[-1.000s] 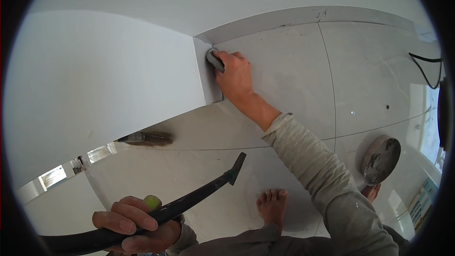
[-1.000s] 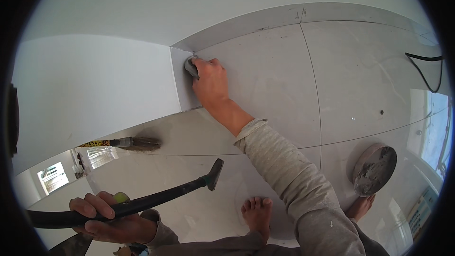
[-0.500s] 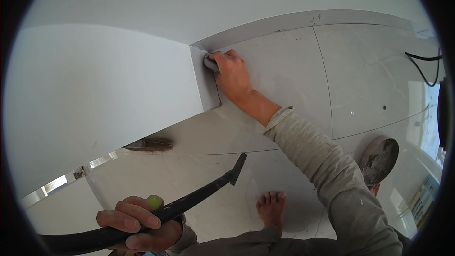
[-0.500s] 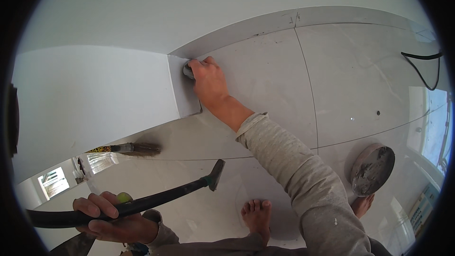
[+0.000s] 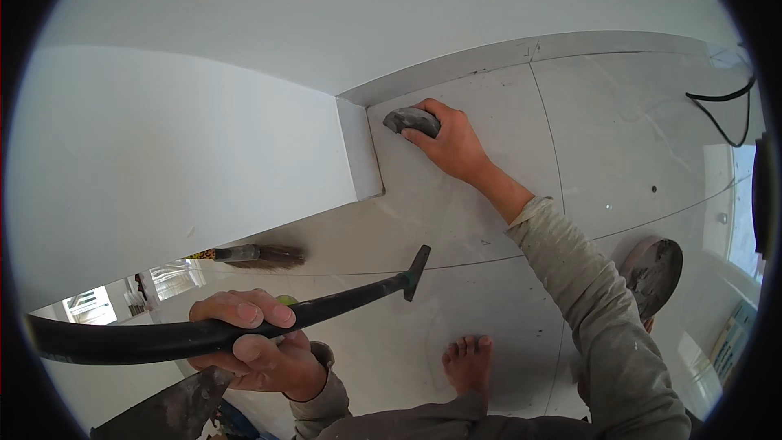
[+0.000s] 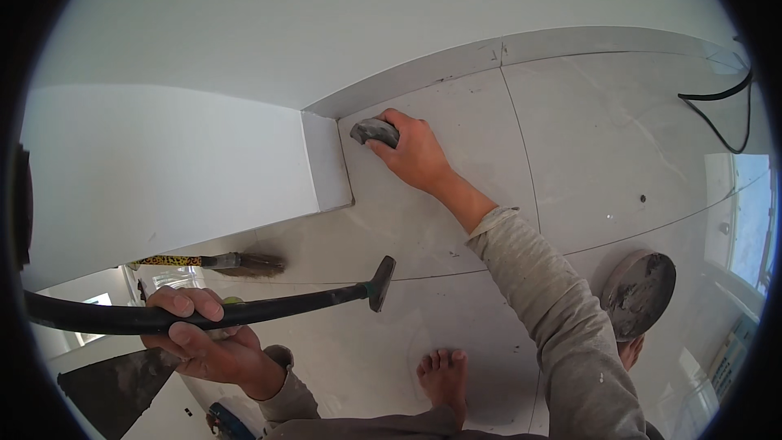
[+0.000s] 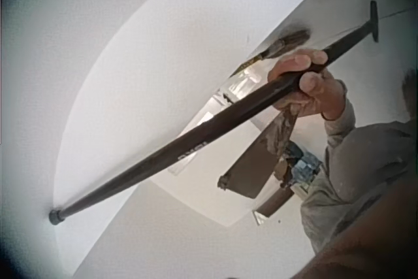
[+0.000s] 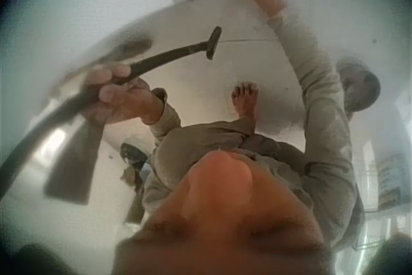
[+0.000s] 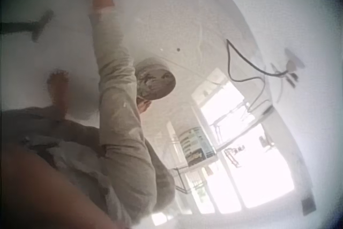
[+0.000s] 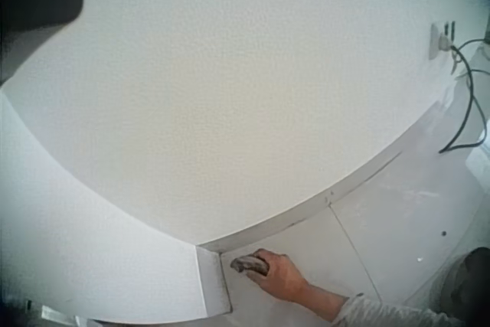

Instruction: The person applies grout to tile joints using a small putty knife and a flexible rubber float, scooping material from a bowl and pressing it into the gaps between floor tiles and along the wall base.

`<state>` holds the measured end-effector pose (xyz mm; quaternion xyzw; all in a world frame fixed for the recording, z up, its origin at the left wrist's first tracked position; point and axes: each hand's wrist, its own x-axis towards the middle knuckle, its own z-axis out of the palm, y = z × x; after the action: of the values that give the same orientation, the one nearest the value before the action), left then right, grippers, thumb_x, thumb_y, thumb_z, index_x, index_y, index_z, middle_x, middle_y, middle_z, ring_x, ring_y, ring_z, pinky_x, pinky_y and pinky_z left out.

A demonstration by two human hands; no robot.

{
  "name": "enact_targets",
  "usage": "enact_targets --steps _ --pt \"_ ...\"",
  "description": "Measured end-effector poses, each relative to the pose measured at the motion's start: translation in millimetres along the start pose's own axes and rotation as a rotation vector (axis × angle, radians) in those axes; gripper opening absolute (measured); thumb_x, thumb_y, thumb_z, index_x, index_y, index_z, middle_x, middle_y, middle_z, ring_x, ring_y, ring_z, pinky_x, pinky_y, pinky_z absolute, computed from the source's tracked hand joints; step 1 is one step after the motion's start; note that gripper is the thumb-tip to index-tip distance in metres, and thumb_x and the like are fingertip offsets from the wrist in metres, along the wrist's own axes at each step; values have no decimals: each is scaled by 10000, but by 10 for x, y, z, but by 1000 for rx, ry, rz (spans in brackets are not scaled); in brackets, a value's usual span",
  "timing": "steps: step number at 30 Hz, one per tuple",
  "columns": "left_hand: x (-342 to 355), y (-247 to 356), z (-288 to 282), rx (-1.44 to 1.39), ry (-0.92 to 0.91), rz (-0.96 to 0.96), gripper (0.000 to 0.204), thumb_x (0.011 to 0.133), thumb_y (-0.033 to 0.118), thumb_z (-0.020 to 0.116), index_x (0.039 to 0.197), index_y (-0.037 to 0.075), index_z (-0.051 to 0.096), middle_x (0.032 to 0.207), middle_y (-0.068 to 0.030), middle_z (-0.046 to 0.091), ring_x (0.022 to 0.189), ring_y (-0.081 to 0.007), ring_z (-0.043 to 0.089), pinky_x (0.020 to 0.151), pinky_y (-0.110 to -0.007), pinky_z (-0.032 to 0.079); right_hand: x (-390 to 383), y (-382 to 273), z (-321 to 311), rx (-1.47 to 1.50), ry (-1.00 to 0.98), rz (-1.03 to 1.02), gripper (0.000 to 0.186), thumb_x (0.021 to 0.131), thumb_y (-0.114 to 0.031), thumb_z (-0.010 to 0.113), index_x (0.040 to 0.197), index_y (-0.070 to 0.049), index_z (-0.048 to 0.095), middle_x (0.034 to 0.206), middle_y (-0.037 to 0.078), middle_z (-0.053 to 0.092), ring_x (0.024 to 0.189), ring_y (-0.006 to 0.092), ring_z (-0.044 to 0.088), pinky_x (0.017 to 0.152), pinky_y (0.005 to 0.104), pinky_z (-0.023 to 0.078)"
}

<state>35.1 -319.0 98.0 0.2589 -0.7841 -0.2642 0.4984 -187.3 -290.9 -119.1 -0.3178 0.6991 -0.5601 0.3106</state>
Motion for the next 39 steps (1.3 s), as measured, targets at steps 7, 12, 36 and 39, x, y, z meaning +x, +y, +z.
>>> enact_targets --steps 7,12,36,39 --pt "37 -15 154 -152 20 -139 366 994 292 659 990 118 337 933 -98 607 599 -137 611 371 -221 406 -200 34 -104 187 77 45 299 881 -172 783 1099 -2 669 952 74 727 868 121 647 807 288 533" --pt "-1 -88 -79 -206 6 -138 325 991 226 665 962 134 355 958 -120 613 659 -142 622 443 -239 478 -221 9 -52 203 49 37 297 876 -159 786 1097 -1 666 967 66 723 877 122 646 806 286 533" --pt "-231 653 -1953 -168 125 -145 184 1011 44 586 901 44 440 958 -121 617 784 -195 632 696 -347 546 -296 -186 -53 22 135 -193 283 809 -111 768 999 49 634 900 177 694 851 264 678 819 382 526" --pt "-139 468 -2209 -28 178 -166 194 1015 29 573 877 43 438 936 -103 608 776 -166 614 697 -334 528 -270 -66 -21 -7 157 -220 330 797 -161 780 1017 40 639 915 175 685 830 282 659 810 374 523"
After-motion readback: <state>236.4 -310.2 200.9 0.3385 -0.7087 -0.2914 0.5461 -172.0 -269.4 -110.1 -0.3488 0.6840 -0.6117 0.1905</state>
